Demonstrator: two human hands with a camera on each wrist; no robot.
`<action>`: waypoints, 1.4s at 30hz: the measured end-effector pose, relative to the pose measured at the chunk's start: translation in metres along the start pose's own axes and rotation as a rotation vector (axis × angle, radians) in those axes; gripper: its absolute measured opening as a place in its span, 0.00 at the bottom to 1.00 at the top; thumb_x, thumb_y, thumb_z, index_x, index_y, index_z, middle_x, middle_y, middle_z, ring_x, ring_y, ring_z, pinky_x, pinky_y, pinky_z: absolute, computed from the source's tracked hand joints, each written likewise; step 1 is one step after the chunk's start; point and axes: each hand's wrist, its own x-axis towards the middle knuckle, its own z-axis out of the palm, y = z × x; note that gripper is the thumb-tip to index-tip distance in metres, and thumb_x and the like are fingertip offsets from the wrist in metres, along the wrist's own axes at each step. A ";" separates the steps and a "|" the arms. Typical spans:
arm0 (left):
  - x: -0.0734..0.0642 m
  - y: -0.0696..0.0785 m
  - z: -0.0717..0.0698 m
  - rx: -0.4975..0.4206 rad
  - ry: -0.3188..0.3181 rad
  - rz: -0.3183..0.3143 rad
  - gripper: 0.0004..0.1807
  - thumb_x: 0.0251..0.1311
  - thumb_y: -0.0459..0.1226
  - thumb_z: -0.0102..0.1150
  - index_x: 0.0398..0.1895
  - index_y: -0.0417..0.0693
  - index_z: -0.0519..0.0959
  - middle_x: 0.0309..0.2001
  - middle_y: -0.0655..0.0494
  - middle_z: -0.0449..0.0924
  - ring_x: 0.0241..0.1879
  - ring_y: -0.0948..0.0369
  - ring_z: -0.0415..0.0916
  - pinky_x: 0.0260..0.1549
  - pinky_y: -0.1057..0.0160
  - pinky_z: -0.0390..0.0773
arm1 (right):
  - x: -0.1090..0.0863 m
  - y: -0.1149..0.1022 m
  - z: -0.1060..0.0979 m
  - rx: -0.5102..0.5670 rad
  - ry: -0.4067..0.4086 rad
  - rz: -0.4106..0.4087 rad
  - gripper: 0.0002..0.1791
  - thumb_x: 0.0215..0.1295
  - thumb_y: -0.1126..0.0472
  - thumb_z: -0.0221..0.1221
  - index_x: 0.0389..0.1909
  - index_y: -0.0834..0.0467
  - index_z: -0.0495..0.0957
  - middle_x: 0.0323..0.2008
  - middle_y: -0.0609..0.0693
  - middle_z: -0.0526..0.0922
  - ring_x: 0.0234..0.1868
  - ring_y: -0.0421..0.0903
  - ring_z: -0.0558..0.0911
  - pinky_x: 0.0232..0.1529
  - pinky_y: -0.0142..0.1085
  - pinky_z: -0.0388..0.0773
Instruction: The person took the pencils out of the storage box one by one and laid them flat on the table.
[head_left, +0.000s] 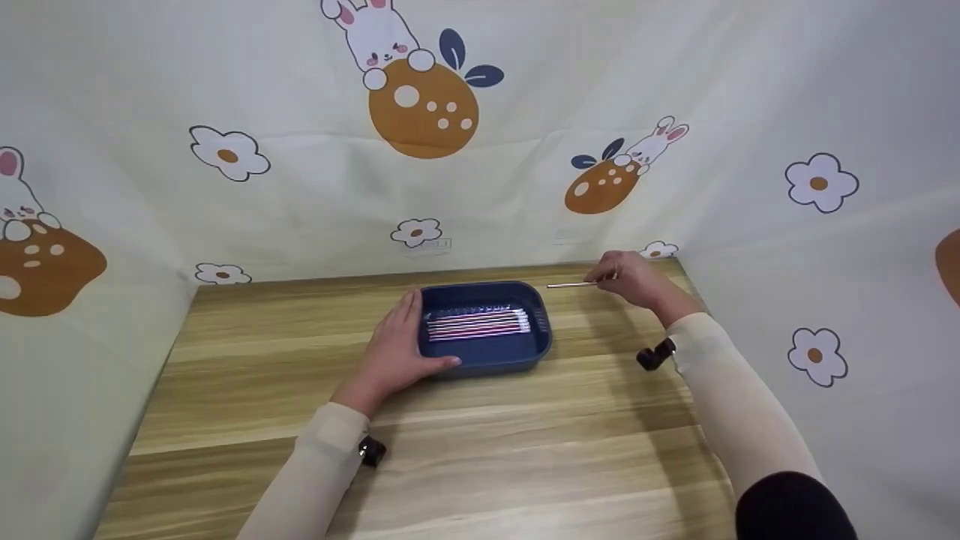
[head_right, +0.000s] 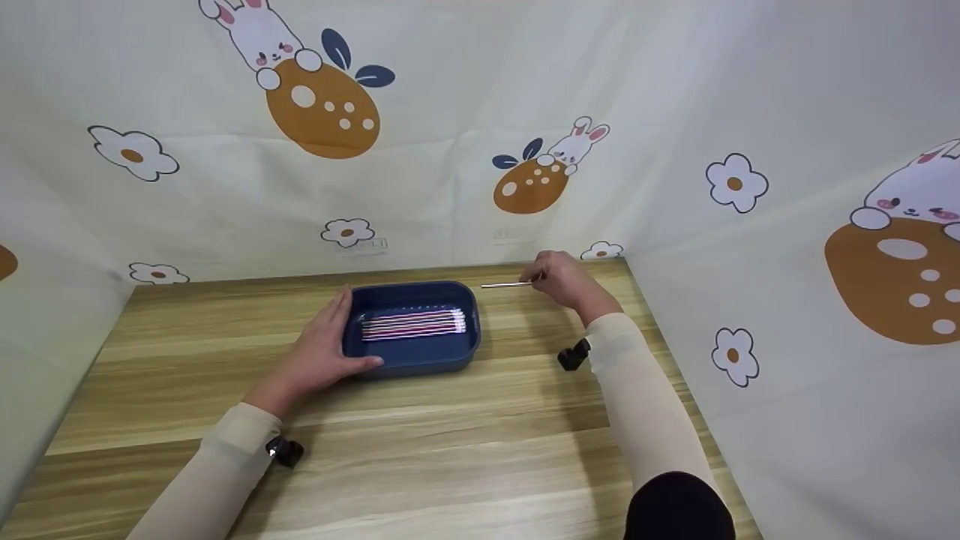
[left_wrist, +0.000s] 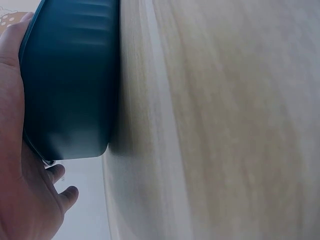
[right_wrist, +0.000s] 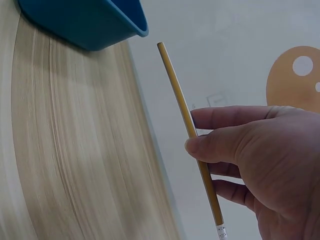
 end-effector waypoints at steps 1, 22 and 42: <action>0.000 0.000 0.000 0.001 -0.003 -0.004 0.82 0.51 0.76 0.74 0.92 0.39 0.38 0.90 0.38 0.39 0.88 0.39 0.41 0.85 0.36 0.45 | 0.000 0.001 0.001 0.000 -0.001 0.003 0.15 0.68 0.81 0.68 0.48 0.63 0.94 0.42 0.57 0.90 0.45 0.57 0.86 0.47 0.51 0.84; -0.002 -0.001 0.002 -0.007 0.006 -0.008 0.82 0.51 0.74 0.77 0.91 0.39 0.39 0.90 0.38 0.39 0.88 0.37 0.43 0.84 0.36 0.47 | 0.004 0.028 0.032 -0.042 0.022 0.013 0.13 0.64 0.81 0.68 0.43 0.66 0.94 0.36 0.59 0.90 0.40 0.56 0.86 0.45 0.51 0.85; -0.001 0.000 0.000 -0.014 0.000 -0.021 0.81 0.52 0.73 0.77 0.92 0.41 0.39 0.91 0.40 0.38 0.88 0.39 0.42 0.85 0.37 0.45 | 0.003 0.044 0.049 -0.006 -0.031 0.212 0.13 0.72 0.74 0.68 0.51 0.61 0.94 0.48 0.56 0.90 0.54 0.58 0.86 0.62 0.58 0.82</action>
